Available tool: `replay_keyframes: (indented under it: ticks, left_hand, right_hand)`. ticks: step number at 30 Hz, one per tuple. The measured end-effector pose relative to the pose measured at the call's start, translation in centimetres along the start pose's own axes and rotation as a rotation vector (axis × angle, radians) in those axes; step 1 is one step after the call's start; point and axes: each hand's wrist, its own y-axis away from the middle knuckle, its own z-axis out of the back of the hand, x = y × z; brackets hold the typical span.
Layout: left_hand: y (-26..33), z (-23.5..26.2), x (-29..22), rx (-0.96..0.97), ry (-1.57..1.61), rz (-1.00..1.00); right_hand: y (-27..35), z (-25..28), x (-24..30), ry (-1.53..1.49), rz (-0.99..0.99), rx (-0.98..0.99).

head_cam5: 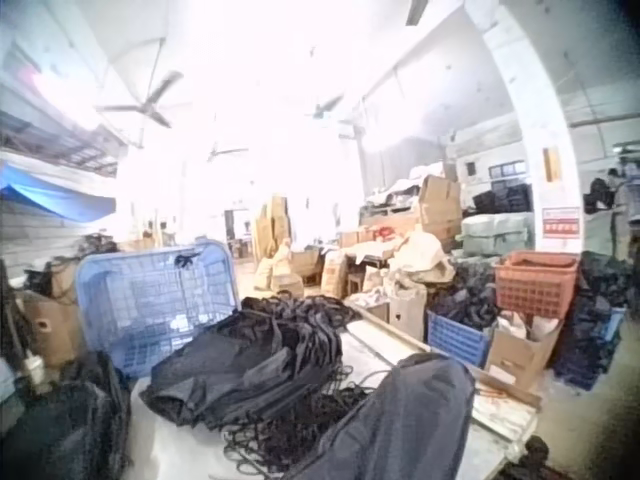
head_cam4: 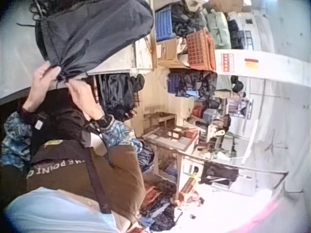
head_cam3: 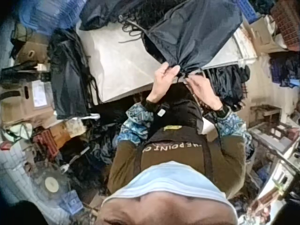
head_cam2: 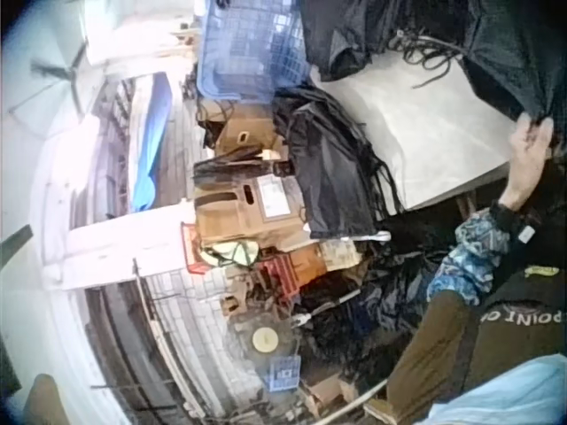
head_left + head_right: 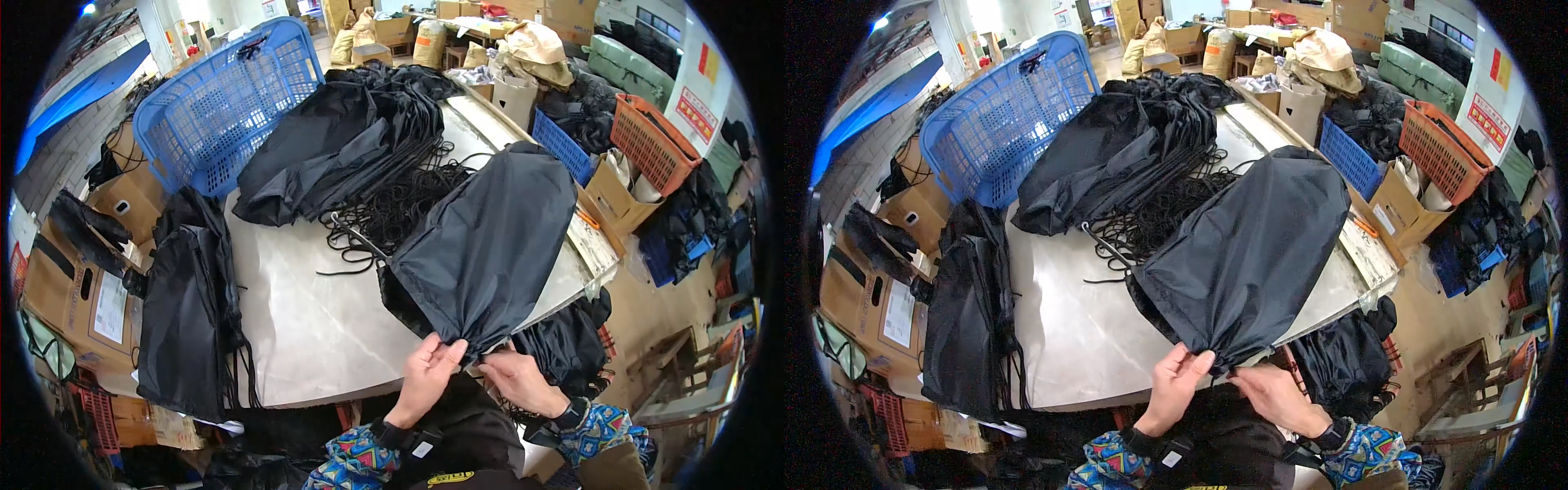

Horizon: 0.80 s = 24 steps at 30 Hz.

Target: The person threads black drawstrings through the hems of black fabric bags using a metal guide. They pull the strings through, adjust the length, and place the finished bags into a red basket. The process is repeated for multiple bags on a cluttered work table.

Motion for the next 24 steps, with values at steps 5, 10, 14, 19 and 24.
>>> replay_keyframes:
  ticks: [5, 10, 14, 19, 24]
  left_hand:
    - [-0.3, -0.5, 1.0, -0.02, -0.075, -0.201]
    - [1.6, -1.5, 2.9, 0.114, -0.853, -0.519]
    - [1.6, -2.7, 3.6, 0.158, -0.914, -0.555]
    - [0.7, 0.6, 2.2, -0.047, -1.245, -0.48]
    - [-2.5, 4.5, 3.1, -0.404, -0.723, -0.298]
  right_hand:
    - [0.1, 2.6, 0.2, 0.192, 0.173, 0.111]
    - [-4.4, 8.2, 7.5, 0.093, 0.311, -0.453]
    - [-3.1, 10.5, 9.1, 0.047, 0.306, -0.152]
    - [-0.2, 14.6, 9.2, -0.462, 0.298, -0.998]
    - [10.0, 24.6, 9.4, 0.235, 0.432, -1.729]
